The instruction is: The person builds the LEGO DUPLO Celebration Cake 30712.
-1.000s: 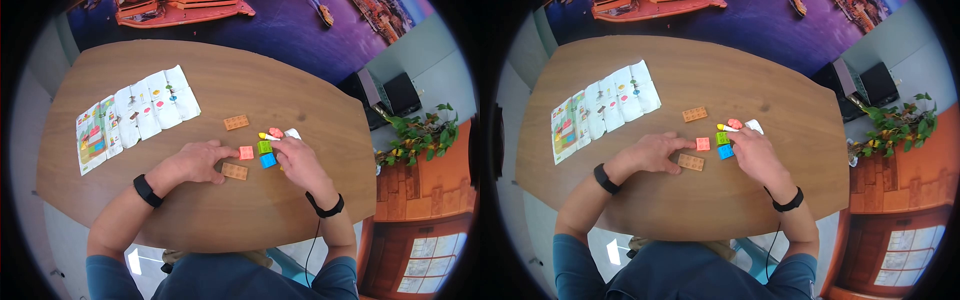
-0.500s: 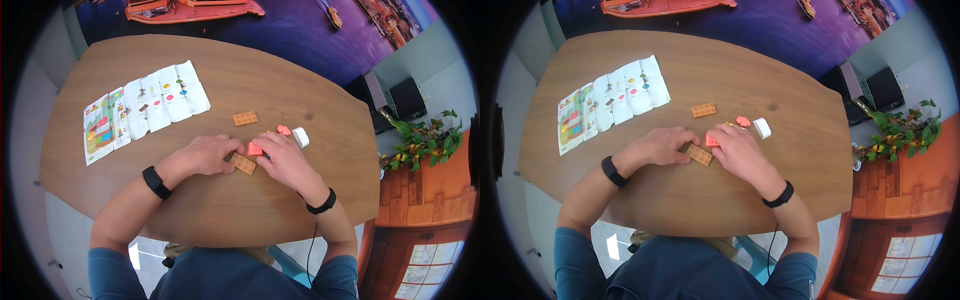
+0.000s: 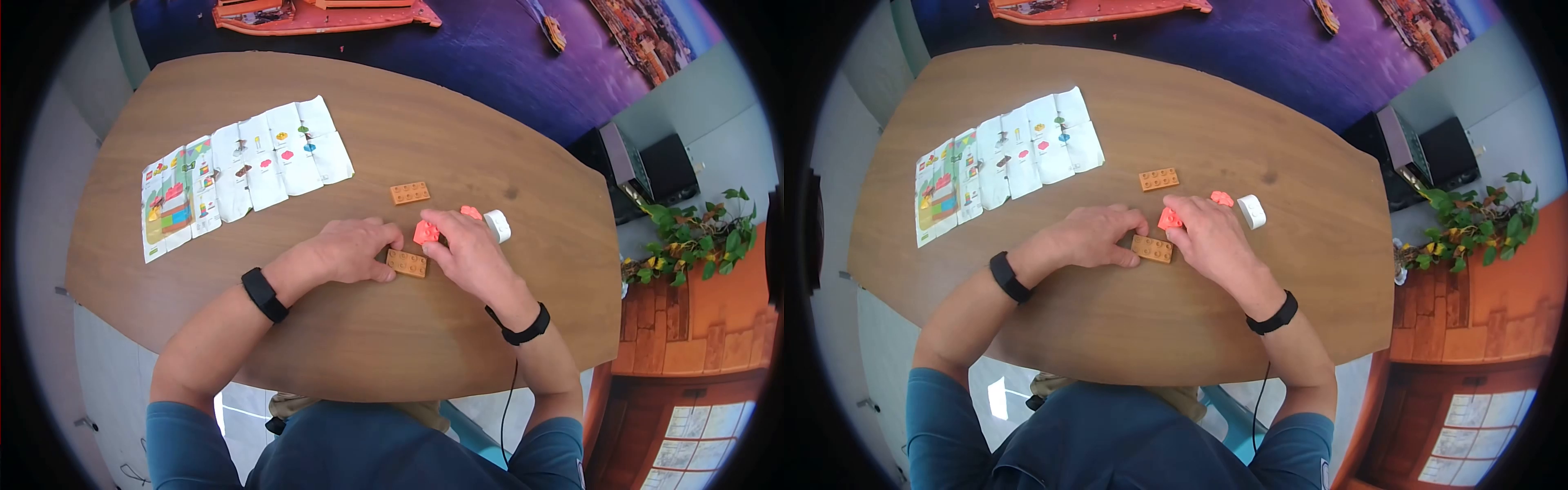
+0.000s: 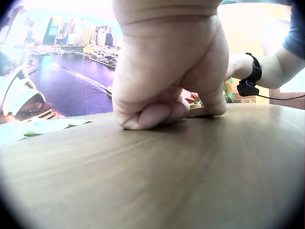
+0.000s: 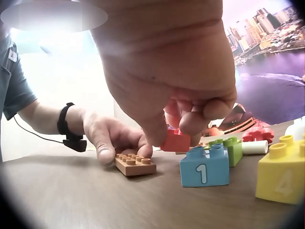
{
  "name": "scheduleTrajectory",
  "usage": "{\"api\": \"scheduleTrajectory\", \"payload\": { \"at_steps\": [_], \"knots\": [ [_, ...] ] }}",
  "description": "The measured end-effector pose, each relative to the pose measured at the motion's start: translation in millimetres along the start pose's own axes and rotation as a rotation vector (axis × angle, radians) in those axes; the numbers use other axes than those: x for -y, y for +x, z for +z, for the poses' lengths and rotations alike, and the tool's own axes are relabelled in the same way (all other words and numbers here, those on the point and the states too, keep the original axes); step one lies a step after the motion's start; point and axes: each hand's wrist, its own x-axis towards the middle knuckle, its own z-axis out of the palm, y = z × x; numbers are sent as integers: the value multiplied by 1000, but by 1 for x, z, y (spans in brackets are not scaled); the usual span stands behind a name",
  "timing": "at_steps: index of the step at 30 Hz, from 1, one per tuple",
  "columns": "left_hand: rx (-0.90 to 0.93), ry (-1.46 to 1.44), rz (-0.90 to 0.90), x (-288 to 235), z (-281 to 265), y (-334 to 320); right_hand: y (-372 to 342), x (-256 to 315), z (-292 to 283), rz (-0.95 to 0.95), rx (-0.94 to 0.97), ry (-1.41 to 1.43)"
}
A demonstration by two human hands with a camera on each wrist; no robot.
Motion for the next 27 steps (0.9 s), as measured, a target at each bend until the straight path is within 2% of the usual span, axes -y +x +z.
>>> {"api": "scheduleTrajectory", "payload": {
  "at_steps": [4,9,13,19,21,27],
  "knots": [
    [20,3,-28,-7,-5,-3,3,-1,1,-31,-13,-21],
    [23,9,-17,-4,-3,-1,4,-5,2,5,85,-66],
    [32,4,-11,-4,-4,-2,1,-2,-1,2,88,-74],
    [19,12,3,0,-2,-2,5,-9,2,-57,162,-41],
    [28,9,-7,-2,-3,-2,4,-10,4,-88,77,-52],
    [26,6,-8,-1,-3,-2,5,-6,0,-58,8,-20]
  ]
}}
